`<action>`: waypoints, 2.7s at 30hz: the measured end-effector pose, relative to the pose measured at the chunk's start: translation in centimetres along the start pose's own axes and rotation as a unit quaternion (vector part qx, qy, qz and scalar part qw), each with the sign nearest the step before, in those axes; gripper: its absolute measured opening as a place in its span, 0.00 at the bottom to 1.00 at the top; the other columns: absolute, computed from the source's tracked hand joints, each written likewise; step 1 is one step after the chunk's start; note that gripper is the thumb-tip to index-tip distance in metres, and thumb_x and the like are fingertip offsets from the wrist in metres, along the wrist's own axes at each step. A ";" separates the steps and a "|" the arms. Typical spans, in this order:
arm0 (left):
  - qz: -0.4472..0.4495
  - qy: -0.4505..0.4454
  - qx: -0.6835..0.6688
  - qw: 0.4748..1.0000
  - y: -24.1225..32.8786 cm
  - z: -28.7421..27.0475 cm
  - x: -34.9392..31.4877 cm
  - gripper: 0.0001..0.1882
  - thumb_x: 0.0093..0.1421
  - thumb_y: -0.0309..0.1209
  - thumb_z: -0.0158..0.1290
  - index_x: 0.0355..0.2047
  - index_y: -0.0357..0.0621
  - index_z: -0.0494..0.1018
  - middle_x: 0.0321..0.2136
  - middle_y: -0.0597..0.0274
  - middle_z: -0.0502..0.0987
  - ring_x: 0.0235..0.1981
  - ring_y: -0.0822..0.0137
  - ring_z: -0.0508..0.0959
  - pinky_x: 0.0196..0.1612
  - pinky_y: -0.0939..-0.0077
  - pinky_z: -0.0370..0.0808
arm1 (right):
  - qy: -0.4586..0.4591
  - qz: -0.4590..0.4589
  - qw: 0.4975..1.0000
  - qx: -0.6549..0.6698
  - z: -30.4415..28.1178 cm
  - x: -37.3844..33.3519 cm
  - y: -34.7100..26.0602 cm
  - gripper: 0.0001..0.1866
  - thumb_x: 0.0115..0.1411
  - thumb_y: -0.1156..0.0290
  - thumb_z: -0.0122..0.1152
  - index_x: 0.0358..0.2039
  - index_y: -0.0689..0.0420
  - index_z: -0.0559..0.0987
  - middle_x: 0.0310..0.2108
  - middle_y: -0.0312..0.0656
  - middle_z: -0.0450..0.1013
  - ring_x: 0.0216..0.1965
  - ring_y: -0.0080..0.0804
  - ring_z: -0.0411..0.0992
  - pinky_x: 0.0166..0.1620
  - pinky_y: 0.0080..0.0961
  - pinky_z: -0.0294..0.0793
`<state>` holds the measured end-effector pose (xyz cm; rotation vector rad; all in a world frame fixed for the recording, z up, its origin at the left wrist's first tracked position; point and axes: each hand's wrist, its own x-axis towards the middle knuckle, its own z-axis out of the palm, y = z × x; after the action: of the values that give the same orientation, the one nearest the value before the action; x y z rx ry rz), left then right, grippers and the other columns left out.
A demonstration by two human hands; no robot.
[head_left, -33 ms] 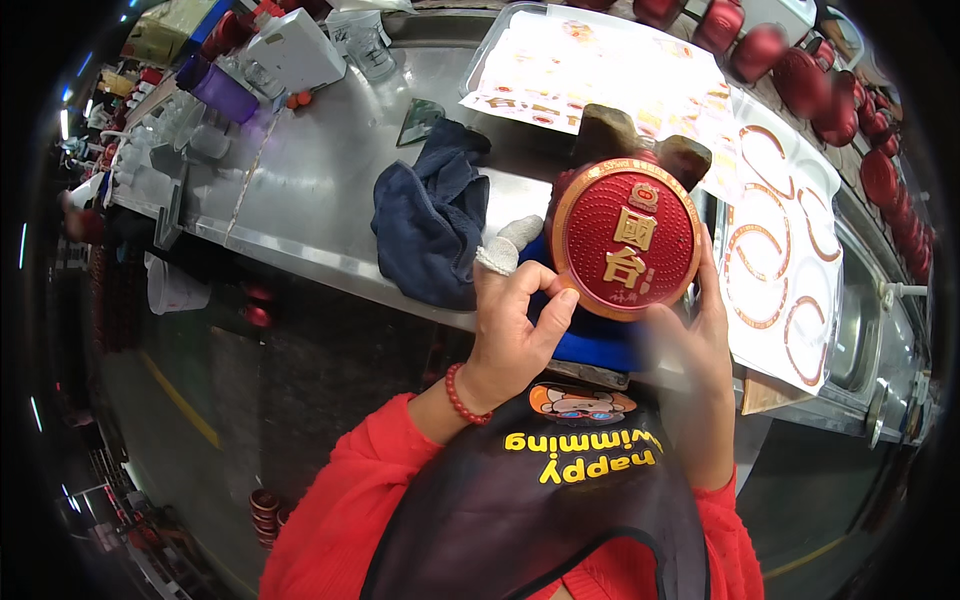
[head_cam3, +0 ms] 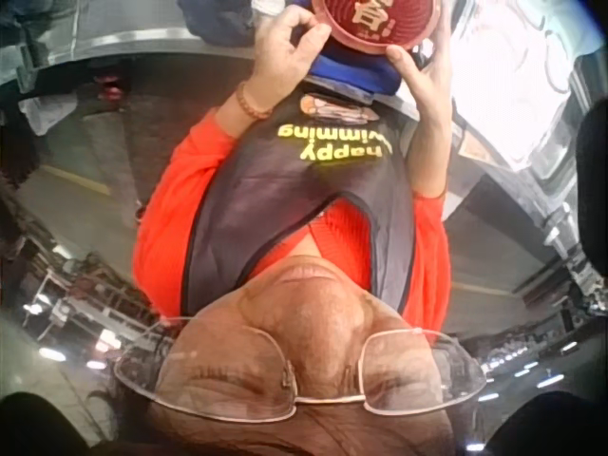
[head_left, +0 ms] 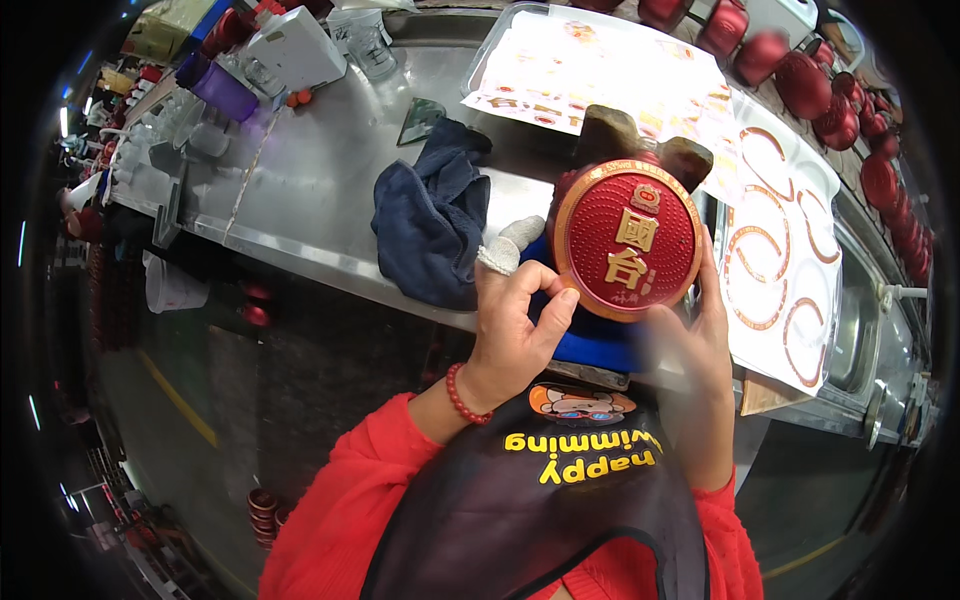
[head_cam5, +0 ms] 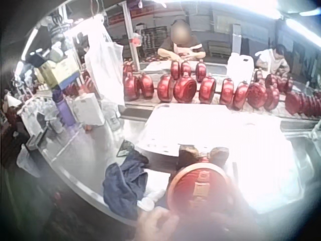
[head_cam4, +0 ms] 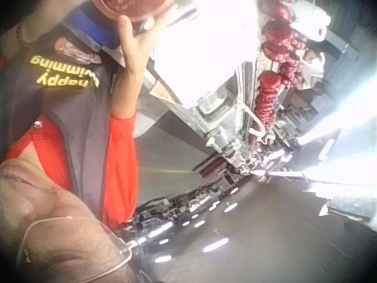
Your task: The person applies gold circular stickers to red spherical ornaments using a small green tool and a cloth. They peel stickers from a sheet, position them on the ornament surface, and smooth them down. The person handles multiple ornaments one at a time on a stainless steel workbench.
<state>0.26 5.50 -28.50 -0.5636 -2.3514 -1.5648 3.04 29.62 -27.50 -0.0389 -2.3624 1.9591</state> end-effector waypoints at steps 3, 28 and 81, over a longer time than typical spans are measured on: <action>-0.030 0.001 -0.047 0.998 -0.6 0.3 -0.1 0.13 0.65 0.36 0.61 0.38 0.40 0.72 0.57 0.37 0.69 0.60 0.44 0.67 0.65 0.55 0.58 | 0.001 0.008 1.000 0.002 0.1 0.1 -0.2 0.58 0.55 0.57 0.74 0.74 0.70 0.48 0.72 0.56 0.56 0.72 0.43 0.56 0.73 0.39 0.51; -0.002 -0.034 0.084 0.996 -0.1 1.6 -0.7 0.53 0.63 0.55 0.59 0.70 0.27 0.47 0.62 0.37 0.64 0.60 0.43 0.65 0.64 0.48 0.57 | -0.008 0.008 0.999 -0.038 -0.4 0.0 0.3 0.61 0.55 0.53 0.76 0.74 0.70 0.47 0.72 0.58 0.54 0.74 0.46 0.52 0.74 0.40 0.48; 0.226 -0.210 0.182 0.934 1.1 -1.7 10.7 0.43 0.71 0.61 0.39 0.67 0.33 0.65 0.60 0.41 0.73 0.66 0.40 0.67 0.70 0.42 0.55 | -0.055 -0.026 0.995 -0.082 -1.1 -0.4 0.1 0.67 0.51 0.56 0.80 0.75 0.69 0.40 0.73 0.60 0.51 0.74 0.48 0.53 0.73 0.39 0.50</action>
<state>-8.80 6.16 -22.48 -1.3327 -2.4622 -0.8392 3.50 30.69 -27.38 0.1246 -2.5606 1.7841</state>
